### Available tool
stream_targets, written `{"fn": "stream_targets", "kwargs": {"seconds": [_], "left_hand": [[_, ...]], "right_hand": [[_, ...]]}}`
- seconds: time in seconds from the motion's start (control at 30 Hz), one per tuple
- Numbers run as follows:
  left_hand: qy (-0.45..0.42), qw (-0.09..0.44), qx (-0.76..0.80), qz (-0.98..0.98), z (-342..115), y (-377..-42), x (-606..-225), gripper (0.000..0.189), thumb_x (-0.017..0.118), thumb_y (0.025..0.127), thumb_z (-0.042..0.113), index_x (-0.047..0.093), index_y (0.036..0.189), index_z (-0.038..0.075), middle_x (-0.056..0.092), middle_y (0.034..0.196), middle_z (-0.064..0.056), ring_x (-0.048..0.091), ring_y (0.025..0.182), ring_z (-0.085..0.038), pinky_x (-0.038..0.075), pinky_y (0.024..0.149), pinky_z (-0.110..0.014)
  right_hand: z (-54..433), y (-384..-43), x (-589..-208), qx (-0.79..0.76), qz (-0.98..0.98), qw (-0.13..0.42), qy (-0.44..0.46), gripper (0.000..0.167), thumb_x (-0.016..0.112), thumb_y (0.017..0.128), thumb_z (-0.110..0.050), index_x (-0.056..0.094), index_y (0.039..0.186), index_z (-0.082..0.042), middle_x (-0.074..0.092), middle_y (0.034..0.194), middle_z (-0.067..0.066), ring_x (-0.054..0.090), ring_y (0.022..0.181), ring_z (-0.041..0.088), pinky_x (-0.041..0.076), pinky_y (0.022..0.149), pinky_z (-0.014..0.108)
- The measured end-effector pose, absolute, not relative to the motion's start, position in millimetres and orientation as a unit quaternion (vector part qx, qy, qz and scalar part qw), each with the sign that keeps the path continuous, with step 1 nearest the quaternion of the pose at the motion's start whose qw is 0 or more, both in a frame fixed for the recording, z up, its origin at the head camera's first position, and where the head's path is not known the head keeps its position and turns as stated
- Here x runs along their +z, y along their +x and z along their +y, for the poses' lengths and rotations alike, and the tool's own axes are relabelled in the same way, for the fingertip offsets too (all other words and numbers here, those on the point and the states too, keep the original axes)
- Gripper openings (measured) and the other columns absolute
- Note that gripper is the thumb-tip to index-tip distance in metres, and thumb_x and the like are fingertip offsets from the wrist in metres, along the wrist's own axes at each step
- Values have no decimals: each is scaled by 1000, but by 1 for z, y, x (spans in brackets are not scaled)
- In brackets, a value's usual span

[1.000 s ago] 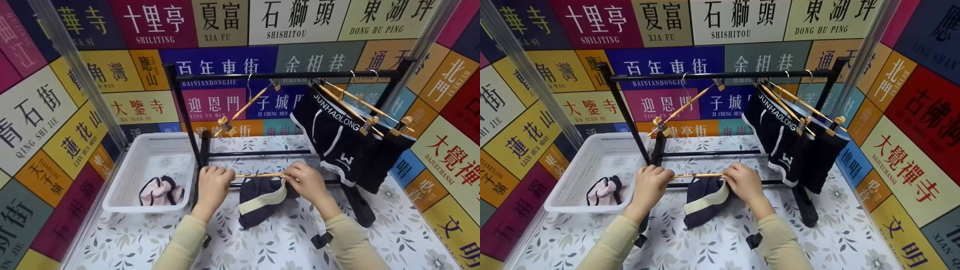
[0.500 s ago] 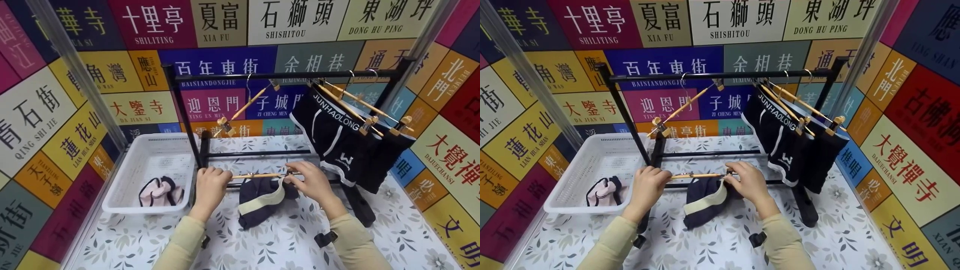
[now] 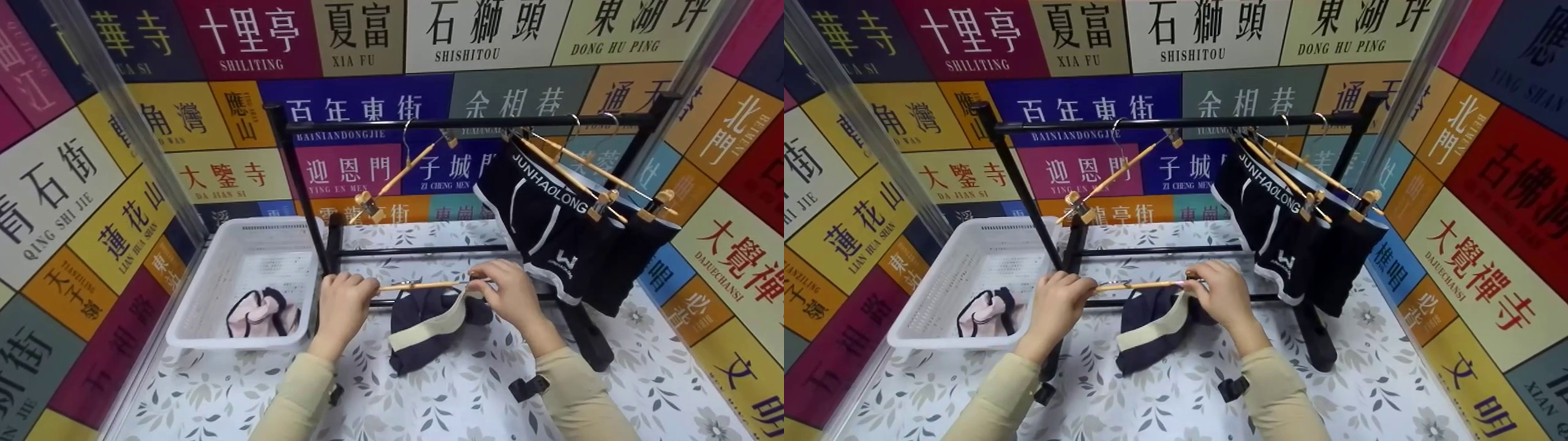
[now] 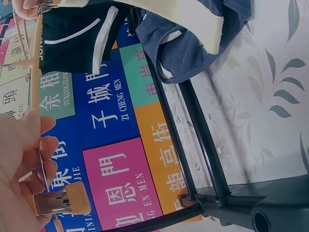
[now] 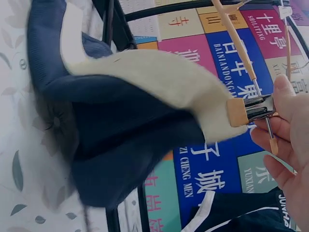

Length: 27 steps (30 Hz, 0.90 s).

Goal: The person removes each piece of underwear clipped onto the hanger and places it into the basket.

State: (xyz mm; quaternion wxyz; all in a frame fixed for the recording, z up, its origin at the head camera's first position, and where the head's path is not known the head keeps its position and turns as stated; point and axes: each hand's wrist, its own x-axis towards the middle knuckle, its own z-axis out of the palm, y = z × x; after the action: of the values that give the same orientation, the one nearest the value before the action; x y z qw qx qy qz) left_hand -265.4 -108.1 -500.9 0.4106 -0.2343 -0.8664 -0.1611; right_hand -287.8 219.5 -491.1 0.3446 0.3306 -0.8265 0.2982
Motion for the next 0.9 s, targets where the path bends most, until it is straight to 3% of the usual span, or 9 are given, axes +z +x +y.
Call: {"fn": "stream_targets", "kwargs": {"seconds": [0.33,0.53,0.9], "left_hand": [[-232,412,-157,-867,-109,-265,-498,9,79,79,21,72,82,17,66,71,0,55,66,-24,42,70,-43],[-229,406,-157,-871,-110,-265,-499,7,77,81,23,72,83,17,66,72,0,55,67,-25,41,71,-43],[-225,398,-152,-876,-110,-263,-499,6,75,84,22,73,84,17,68,74,0,56,67,-24,42,71,-42]], "right_hand": [[217,-288,-486,291,-826,356,325,23,85,72,-6,71,91,-8,70,84,1,63,79,22,45,74,40],[218,-287,-489,281,-835,347,322,26,84,75,-15,72,96,-9,71,89,1,64,82,21,45,74,41],[218,-286,-494,285,-835,335,331,30,83,78,-12,71,105,-8,70,96,3,65,85,21,47,80,44]]}}
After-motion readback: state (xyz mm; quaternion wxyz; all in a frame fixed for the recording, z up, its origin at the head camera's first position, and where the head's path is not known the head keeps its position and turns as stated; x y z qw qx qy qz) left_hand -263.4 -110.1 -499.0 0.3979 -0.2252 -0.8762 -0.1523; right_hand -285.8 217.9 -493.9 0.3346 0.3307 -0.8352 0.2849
